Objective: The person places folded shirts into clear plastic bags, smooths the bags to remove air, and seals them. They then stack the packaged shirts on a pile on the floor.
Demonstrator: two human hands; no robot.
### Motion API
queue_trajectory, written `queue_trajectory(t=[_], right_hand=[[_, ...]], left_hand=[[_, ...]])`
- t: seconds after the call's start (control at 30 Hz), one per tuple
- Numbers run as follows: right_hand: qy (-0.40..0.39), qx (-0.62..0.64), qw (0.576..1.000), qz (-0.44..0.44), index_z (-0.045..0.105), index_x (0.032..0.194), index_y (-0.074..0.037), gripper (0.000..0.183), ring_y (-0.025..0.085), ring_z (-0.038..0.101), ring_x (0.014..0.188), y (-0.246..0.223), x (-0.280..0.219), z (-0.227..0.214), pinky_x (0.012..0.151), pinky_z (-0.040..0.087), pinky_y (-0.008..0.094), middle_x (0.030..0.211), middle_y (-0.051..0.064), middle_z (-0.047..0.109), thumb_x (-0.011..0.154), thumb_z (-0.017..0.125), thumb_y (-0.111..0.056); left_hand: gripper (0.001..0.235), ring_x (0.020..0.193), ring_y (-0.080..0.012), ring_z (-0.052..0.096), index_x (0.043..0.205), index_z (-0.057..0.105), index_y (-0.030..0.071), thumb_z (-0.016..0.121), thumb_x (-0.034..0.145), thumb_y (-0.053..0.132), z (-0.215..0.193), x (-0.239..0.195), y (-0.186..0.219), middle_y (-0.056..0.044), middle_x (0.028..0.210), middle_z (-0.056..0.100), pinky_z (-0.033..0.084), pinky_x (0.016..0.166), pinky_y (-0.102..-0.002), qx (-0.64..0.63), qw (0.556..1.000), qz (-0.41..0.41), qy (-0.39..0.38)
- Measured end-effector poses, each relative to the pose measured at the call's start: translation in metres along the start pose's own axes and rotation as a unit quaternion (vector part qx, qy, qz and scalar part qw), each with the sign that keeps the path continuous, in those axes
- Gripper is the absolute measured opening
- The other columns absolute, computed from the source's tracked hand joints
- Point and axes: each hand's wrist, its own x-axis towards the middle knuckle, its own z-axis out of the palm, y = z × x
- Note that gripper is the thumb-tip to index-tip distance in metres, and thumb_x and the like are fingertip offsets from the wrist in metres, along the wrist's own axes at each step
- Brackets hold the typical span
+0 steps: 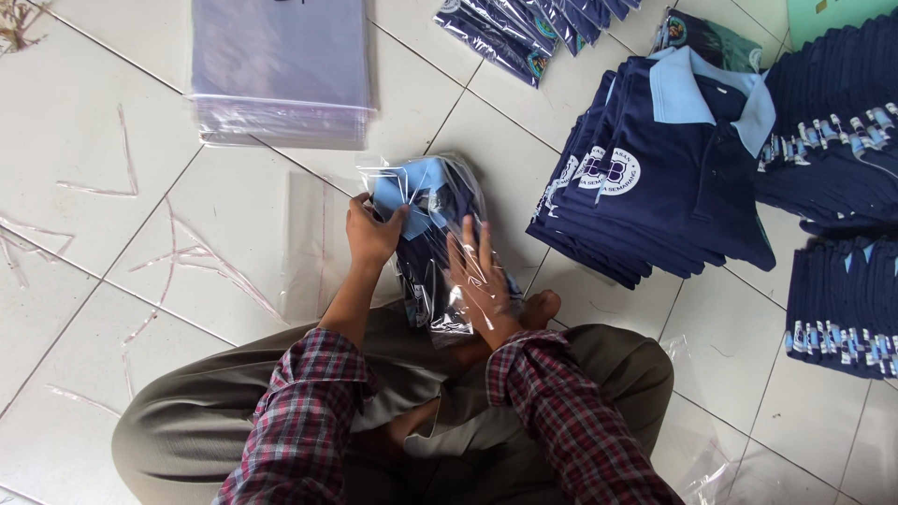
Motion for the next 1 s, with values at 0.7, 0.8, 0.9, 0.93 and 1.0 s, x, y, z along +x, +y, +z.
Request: queue_trajectory(t=[0.7, 0.8, 0.9, 0.93, 1.0], right_hand=[[-0.027, 0.185, 0.982, -0.008, 0.033, 0.161, -0.011, 0.065, 0.038, 0.038, 0.149, 0.001, 0.03, 0.033, 0.118, 0.036, 0.045, 0.164, 0.018, 0.036, 0.101, 0.052, -0.029], [-0.112, 0.349, 0.925, 0.097, 0.007, 0.167, -0.009, 0.067, 0.048, 0.016, 0.155, 0.008, 0.031, 0.033, 0.108, 0.046, 0.053, 0.169, 0.024, 0.019, 0.113, 0.038, -0.034], [-0.07, 0.336, 0.935, 0.091, 0.016, 0.165, -0.004, 0.069, 0.051, 0.028, 0.15, 0.008, 0.034, 0.03, 0.108, 0.046, 0.055, 0.162, 0.031, 0.031, 0.11, 0.047, -0.031], [-0.057, 0.292, 0.951, 0.085, 0.021, 0.162, -0.001, 0.072, 0.05, 0.033, 0.148, 0.005, 0.035, 0.025, 0.108, 0.047, 0.054, 0.159, 0.032, 0.035, 0.105, 0.053, -0.03], [-0.04, 0.247, 0.965, 0.083, 0.026, 0.16, 0.003, 0.076, 0.049, 0.038, 0.146, 0.003, 0.041, 0.03, 0.108, 0.049, 0.052, 0.157, 0.032, 0.038, 0.1, 0.059, -0.029]], left_hand=[[0.087, 0.119, -0.044, 0.062, 0.139, 0.046, 0.003, 0.09, 0.079, 0.048, -0.009, -0.006, -0.01, -0.023, 0.118, 0.058, 0.049, 0.106, -0.053, -0.034, 0.999, 0.023, 0.009], [0.086, 0.122, -0.0425, 0.06, 0.138, 0.048, 0.004, 0.091, 0.078, 0.048, -0.008, -0.009, -0.012, -0.022, 0.118, 0.06, 0.048, 0.108, -0.052, -0.021, 0.999, 0.024, 0.002], [0.087, 0.119, -0.0431, 0.059, 0.14, 0.042, 0.005, 0.091, 0.076, 0.036, -0.007, -0.013, -0.002, -0.021, 0.117, 0.056, 0.049, 0.106, -0.05, -0.012, 0.999, 0.028, -0.016], [0.095, 0.123, -0.0481, 0.054, 0.143, 0.037, 0.003, 0.093, 0.072, 0.031, -0.008, -0.015, 0.005, -0.023, 0.124, 0.047, 0.049, 0.105, -0.056, 0.022, 0.999, 0.035, 0.001], [0.103, 0.127, -0.0531, 0.05, 0.146, 0.032, 0.001, 0.095, 0.068, 0.025, -0.019, -0.017, 0.045, -0.025, 0.131, 0.039, 0.05, 0.105, -0.062, 0.056, 0.997, 0.049, 0.017]])
